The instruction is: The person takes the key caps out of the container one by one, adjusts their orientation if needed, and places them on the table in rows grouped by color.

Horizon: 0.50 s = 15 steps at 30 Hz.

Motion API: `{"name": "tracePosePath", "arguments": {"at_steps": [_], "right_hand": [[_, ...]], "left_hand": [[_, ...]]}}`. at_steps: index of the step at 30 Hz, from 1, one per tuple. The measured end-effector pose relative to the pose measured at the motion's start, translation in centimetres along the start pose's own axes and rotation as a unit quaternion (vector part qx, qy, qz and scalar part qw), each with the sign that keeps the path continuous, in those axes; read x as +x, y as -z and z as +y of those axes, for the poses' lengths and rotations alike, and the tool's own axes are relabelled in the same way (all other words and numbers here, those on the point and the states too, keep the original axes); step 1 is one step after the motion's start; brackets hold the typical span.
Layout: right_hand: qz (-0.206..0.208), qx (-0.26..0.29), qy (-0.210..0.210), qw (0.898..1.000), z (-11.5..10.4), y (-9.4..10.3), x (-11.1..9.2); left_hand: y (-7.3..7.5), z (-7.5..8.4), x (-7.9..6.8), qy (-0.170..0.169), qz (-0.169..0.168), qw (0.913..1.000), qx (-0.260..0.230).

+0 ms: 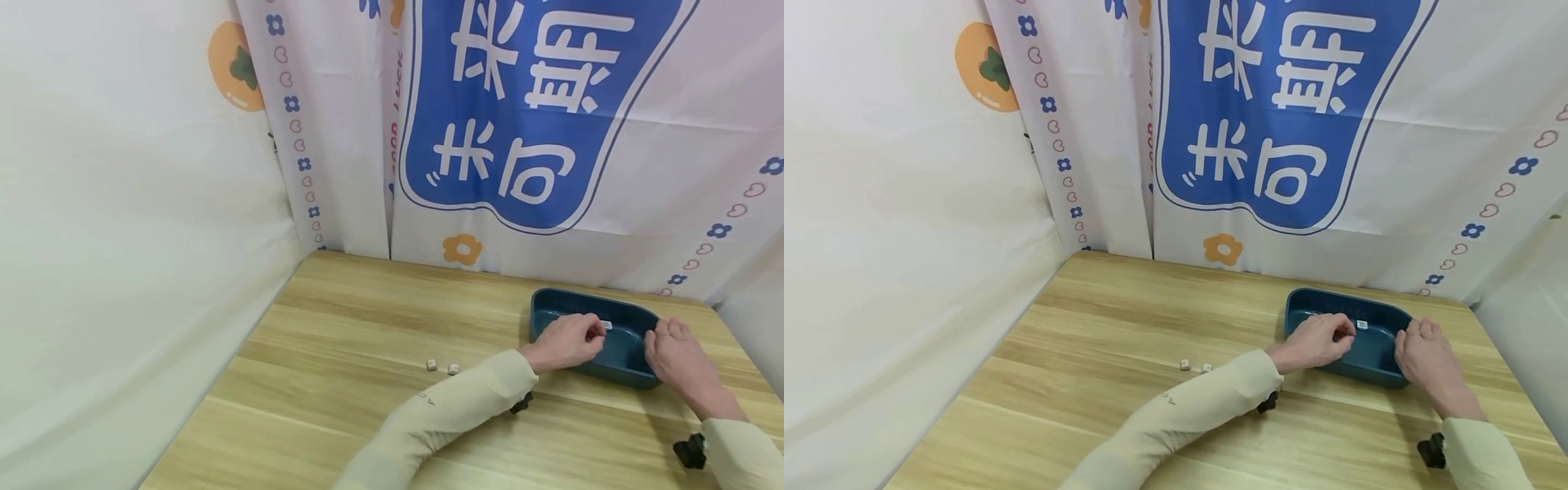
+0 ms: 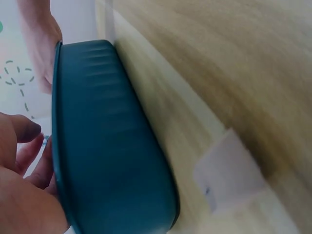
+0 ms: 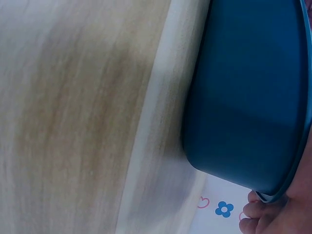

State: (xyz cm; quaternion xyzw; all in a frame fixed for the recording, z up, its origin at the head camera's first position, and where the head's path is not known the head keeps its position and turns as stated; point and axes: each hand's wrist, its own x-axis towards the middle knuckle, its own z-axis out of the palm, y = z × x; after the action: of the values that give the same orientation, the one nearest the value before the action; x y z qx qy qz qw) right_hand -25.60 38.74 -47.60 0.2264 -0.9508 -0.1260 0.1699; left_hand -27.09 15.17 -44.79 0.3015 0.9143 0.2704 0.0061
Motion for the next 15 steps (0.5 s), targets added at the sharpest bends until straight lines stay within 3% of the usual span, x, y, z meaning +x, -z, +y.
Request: {"name": "tracePosePath", "arguments": {"at_steps": [3,6,11,15], "right_hand": [[0.012,-0.038,0.033,0.999,0.0,0.0,-0.3],[0.023,-0.019,0.024,0.999,0.0,0.0,-0.3],[-0.01,0.064,-0.051,0.997,-0.1,-0.1,0.1],[-0.003,0.114,-0.102,0.988,-0.2,-0.3,0.3]], "left_hand": [[-0.3,0.1,0.2,0.007,0.008,0.9999,-0.006],[-0.4,0.1,0.5,0.009,0.021,0.9997,-0.007],[-0.4,0.0,1.2,0.023,0.026,0.9993,-0.012],[-0.5,-0.1,2.2,0.042,0.018,0.9988,-0.016]]}}
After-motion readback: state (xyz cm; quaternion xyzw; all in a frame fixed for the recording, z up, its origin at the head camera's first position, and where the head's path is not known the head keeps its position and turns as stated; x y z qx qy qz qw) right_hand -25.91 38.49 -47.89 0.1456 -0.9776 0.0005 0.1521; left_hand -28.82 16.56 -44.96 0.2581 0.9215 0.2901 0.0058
